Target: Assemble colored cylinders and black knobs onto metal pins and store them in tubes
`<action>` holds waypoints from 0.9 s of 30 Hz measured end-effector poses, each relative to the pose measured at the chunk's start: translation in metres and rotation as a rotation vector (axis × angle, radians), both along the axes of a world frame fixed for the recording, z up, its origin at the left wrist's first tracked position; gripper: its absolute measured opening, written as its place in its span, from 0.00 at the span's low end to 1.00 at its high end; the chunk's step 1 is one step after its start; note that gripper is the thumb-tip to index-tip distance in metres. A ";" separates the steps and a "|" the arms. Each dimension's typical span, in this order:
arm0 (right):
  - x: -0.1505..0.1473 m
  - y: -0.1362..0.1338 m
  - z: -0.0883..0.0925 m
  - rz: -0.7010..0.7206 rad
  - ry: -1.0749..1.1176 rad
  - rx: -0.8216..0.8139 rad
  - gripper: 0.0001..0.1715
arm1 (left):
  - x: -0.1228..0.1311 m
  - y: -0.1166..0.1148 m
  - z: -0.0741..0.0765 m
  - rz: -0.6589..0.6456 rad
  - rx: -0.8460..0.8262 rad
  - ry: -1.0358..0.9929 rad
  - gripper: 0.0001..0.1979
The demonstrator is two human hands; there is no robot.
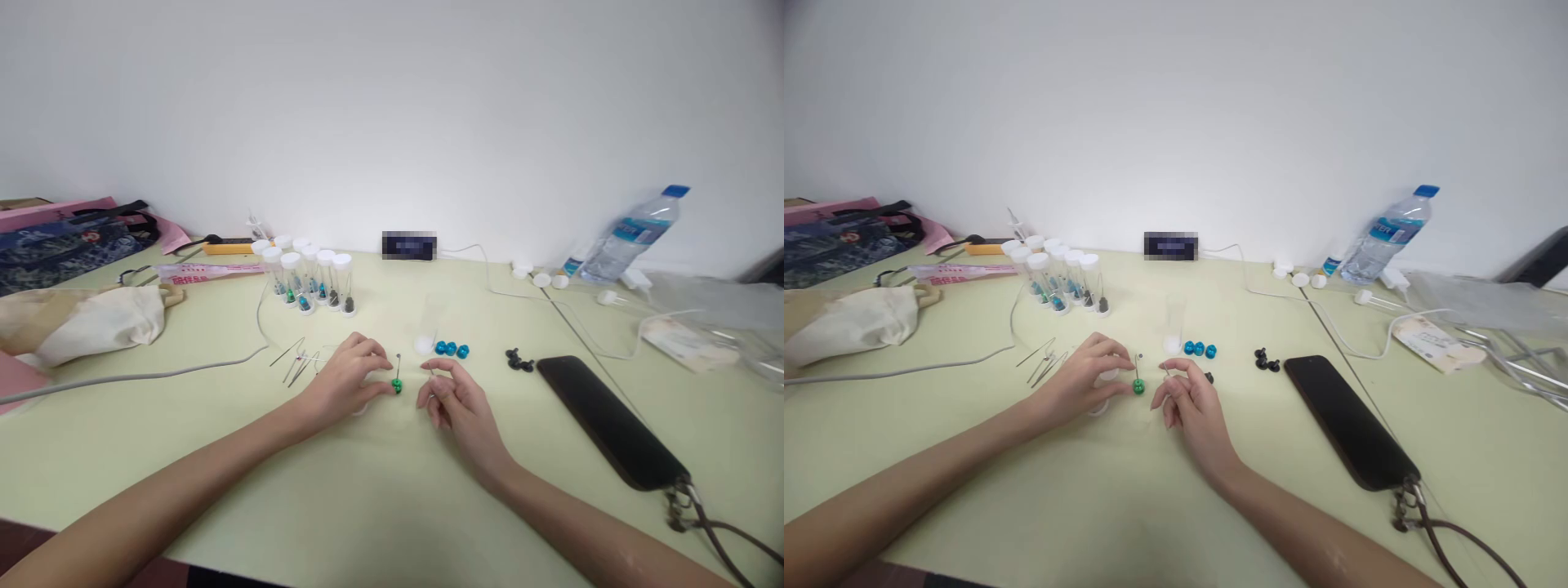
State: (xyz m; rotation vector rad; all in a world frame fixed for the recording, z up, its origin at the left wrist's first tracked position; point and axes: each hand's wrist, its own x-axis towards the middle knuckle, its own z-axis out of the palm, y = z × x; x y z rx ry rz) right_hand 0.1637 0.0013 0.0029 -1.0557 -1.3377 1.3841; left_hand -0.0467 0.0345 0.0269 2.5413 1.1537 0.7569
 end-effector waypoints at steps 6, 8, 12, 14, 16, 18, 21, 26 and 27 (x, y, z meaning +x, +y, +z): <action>-0.002 -0.002 0.000 -0.016 0.037 0.003 0.14 | 0.013 0.000 -0.012 0.000 -0.019 0.000 0.04; -0.002 -0.004 0.001 -0.015 0.005 0.036 0.14 | 0.015 0.000 -0.013 0.005 -0.011 0.028 0.03; -0.002 -0.004 0.002 -0.017 -0.043 0.057 0.14 | 0.013 -0.003 -0.012 0.027 0.013 0.057 0.05; -0.001 -0.003 0.002 -0.014 -0.055 0.056 0.13 | 0.007 -0.003 -0.009 0.022 0.014 0.046 0.09; -0.002 -0.003 0.003 -0.017 -0.073 0.051 0.13 | -0.004 0.000 -0.004 0.026 0.007 0.033 0.10; -0.002 -0.004 0.003 -0.023 -0.086 0.040 0.14 | -0.019 0.005 0.002 0.068 0.003 0.026 0.08; -0.002 -0.006 0.005 -0.021 -0.091 0.017 0.14 | -0.047 0.017 0.010 0.230 0.025 0.066 0.09; -0.002 -0.006 0.005 -0.023 -0.080 0.006 0.14 | -0.077 0.035 0.008 0.382 -0.096 0.155 0.10; -0.002 -0.006 0.005 -0.021 -0.081 0.001 0.14 | -0.078 0.036 0.007 0.381 -0.122 0.165 0.10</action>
